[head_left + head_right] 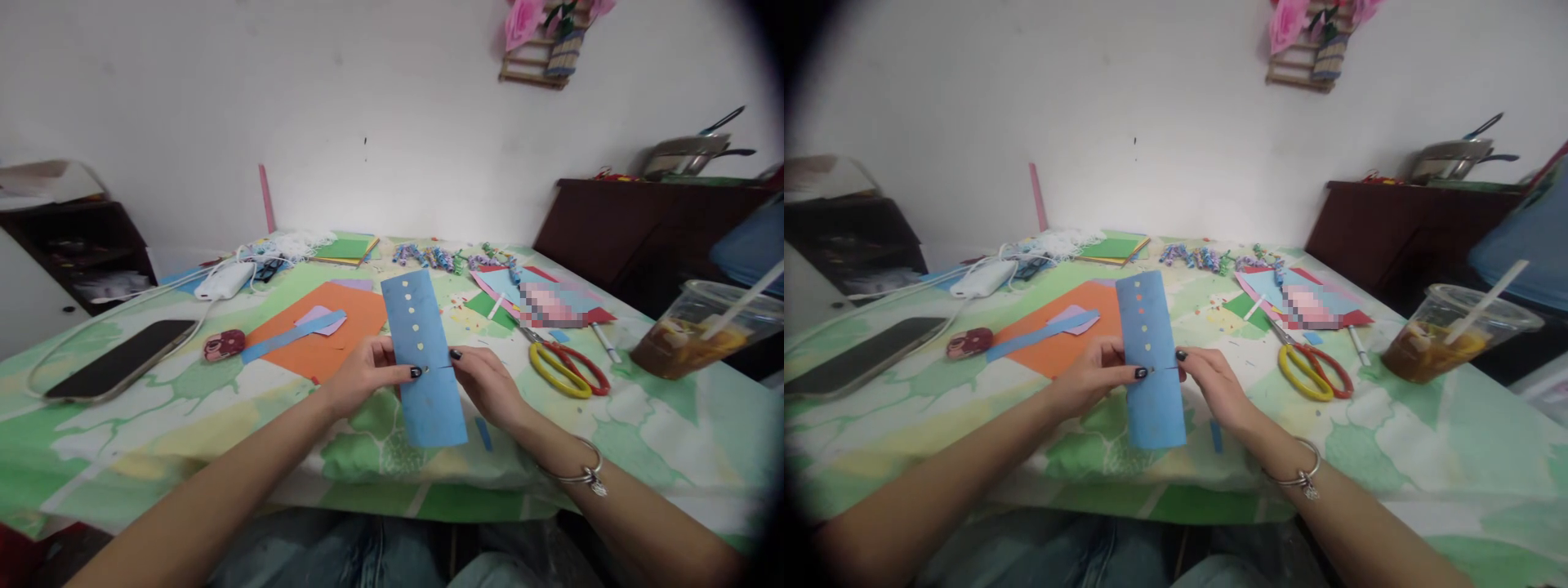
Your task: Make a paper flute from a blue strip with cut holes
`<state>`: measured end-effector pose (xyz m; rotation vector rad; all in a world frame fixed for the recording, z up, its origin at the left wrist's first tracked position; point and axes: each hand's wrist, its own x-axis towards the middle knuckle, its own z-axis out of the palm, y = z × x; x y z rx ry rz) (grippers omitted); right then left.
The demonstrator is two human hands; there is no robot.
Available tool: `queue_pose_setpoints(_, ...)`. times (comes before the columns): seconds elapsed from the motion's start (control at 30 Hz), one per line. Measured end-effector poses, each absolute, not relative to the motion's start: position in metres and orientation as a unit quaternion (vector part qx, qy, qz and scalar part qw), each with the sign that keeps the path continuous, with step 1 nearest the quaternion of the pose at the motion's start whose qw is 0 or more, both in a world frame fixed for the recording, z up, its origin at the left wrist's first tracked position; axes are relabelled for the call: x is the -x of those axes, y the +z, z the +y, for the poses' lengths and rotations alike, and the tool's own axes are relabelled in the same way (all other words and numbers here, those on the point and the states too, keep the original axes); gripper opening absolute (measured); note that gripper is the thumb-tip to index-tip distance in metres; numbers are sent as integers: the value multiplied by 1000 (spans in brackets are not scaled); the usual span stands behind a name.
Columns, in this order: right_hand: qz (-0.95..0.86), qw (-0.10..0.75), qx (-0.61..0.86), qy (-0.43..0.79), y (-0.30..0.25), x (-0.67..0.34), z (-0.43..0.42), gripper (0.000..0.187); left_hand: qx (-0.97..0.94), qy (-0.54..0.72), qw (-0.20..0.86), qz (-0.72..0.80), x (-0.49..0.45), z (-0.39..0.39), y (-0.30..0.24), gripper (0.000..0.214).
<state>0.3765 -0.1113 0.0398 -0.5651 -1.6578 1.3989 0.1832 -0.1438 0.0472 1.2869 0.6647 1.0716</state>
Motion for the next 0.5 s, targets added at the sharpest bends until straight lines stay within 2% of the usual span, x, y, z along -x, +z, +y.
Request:
queue_pose_setpoints(0.13,-622,429,204,623,46,-373,-112,27,-532,483,642,268,-184,-143,48,27)
queue_pose_setpoints(0.27,-582,386,170,695,47,-372,-114,13,-544,479,636,263,-185,-142,46,27)
queue_pose_setpoints(0.5,-658,369,165,636,37,-377,-110,22,-582,462,598,302,-185,-142,46,26)
